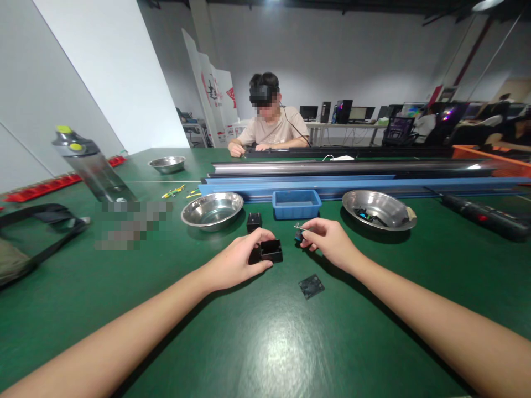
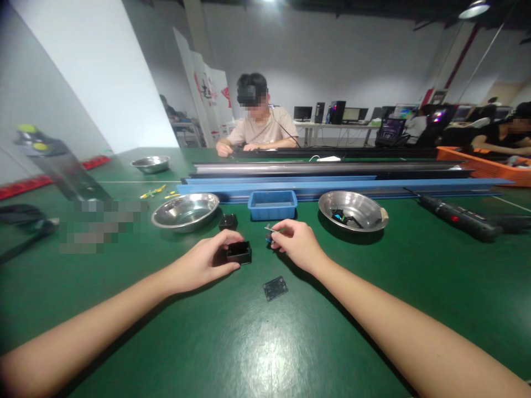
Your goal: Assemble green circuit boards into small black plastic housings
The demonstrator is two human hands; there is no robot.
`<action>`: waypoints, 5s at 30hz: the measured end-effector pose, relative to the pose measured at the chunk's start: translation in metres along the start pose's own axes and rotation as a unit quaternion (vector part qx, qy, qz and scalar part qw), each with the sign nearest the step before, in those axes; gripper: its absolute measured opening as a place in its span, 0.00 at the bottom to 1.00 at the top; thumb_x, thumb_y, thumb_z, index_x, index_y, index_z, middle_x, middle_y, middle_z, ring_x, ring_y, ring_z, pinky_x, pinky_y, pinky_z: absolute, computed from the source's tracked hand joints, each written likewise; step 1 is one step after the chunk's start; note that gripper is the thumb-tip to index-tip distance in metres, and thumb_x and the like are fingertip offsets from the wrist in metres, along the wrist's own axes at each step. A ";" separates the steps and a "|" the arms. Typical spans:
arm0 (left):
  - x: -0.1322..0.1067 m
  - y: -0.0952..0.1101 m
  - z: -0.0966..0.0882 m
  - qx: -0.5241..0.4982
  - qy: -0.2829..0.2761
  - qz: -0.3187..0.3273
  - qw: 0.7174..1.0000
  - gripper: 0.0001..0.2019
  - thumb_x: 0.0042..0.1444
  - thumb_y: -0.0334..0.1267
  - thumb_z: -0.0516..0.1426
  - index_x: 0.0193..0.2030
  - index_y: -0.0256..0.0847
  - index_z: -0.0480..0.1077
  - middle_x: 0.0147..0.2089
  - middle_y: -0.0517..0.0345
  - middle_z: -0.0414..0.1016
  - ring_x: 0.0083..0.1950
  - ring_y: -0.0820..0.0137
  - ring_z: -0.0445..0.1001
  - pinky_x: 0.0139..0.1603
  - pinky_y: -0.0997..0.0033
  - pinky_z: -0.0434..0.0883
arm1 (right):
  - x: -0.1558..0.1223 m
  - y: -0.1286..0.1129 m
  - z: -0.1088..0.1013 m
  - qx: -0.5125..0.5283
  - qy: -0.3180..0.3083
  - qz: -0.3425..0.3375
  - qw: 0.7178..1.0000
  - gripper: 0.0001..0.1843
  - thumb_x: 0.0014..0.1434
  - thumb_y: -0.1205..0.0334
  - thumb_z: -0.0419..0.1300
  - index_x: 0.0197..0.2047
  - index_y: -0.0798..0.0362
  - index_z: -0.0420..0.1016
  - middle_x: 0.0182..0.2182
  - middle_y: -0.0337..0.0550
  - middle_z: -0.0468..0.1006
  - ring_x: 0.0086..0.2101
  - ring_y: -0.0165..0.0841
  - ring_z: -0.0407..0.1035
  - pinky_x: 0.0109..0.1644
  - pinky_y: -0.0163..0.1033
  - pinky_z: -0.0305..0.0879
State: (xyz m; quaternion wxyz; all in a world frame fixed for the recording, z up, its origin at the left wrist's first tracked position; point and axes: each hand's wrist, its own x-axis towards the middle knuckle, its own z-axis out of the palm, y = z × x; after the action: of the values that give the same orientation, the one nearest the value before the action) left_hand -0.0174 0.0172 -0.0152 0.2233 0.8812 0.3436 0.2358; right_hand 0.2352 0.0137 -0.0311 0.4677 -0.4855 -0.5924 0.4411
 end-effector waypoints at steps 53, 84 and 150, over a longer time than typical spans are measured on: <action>-0.001 0.011 -0.009 0.037 0.126 0.026 0.991 0.11 0.57 0.40 0.59 0.45 0.40 0.67 0.44 0.53 0.78 0.43 0.64 0.77 0.47 0.64 0.74 | -0.002 -0.005 -0.005 0.307 -0.056 0.059 0.948 0.20 0.46 0.61 0.75 0.40 0.52 0.75 0.37 0.43 0.83 0.42 0.37 0.80 0.43 0.38 0.74; 0.000 0.011 -0.009 0.091 0.160 0.086 0.979 0.10 0.55 0.36 0.61 0.44 0.38 0.71 0.38 0.58 0.74 0.36 0.70 0.73 0.39 0.71 0.71 | 0.000 0.000 -0.008 0.397 -0.120 0.055 0.908 0.21 0.49 0.68 0.74 0.46 0.51 0.74 0.46 0.44 0.83 0.46 0.37 0.80 0.44 0.35 0.76; 0.036 0.012 0.029 -0.076 0.092 -0.016 0.993 0.16 0.54 0.40 0.63 0.48 0.40 0.70 0.32 0.62 0.72 0.30 0.72 0.68 0.32 0.73 0.67 | -0.013 -0.015 -0.008 -0.270 -0.015 -0.404 0.874 0.06 0.62 0.65 0.62 0.43 0.52 0.78 0.38 0.45 0.75 0.36 0.33 0.72 0.42 0.39 0.72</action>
State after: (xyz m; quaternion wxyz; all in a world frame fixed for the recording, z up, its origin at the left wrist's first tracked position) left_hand 0.0288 0.0283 -0.0222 0.2611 0.8306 0.3574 0.3380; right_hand 0.2419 -0.0010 -0.0165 0.4466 -0.3044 -0.8402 0.0435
